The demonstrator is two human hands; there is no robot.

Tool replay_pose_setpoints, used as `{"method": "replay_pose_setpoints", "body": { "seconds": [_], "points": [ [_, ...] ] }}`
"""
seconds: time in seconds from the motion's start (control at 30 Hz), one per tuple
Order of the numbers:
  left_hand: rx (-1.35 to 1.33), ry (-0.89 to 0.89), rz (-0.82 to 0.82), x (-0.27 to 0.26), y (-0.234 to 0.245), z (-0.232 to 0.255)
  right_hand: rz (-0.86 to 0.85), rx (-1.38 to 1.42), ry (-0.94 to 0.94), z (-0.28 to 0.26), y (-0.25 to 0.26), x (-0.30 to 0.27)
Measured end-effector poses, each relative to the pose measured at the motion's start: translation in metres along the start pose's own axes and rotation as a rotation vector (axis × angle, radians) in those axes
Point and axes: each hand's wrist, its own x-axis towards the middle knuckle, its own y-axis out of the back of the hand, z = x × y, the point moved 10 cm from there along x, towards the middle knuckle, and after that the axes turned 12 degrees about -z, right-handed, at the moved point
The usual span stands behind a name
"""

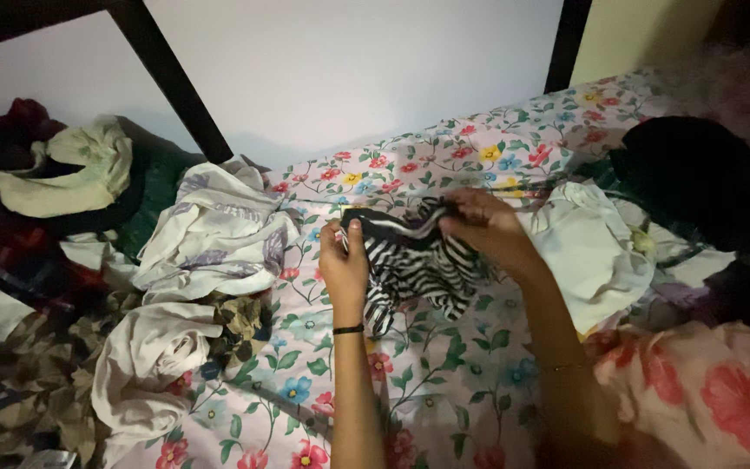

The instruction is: The person folds a striped shirt and a white shirt by hand on a bed, placing them onto a pile of clothes.

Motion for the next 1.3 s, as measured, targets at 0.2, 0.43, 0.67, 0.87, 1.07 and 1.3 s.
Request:
{"method": "replay_pose_setpoints", "body": {
  "seconds": [0.2,0.43,0.67,0.87,1.07,1.3],
  "points": [
    [0.349,-0.602,0.159,-0.022,0.007,0.054,-0.198,-0.633,-0.024,0.041,-0.008,0.006],
    [-0.447,0.027,-0.525,0.003,-0.018,-0.013,-0.549,-0.105,-0.187,0.054,-0.028,-0.015],
    [0.101,0.175,-0.104,0.007,0.004,-0.040,0.361,-0.626,-0.099,0.036,0.020,0.005],
    [0.054,-0.014,-0.226,0.002,-0.034,-0.014,0.299,-0.485,0.172,-0.017,-0.032,0.000],
    [-0.257,0.318,-0.381,-0.012,-0.071,-0.036,0.150,-0.727,0.293,-0.053,-0.091,-0.006],
    [-0.255,0.108,-0.316,0.002,-0.057,-0.032,0.077,-0.834,0.210,-0.048,-0.106,-0.010]
  ]
}}
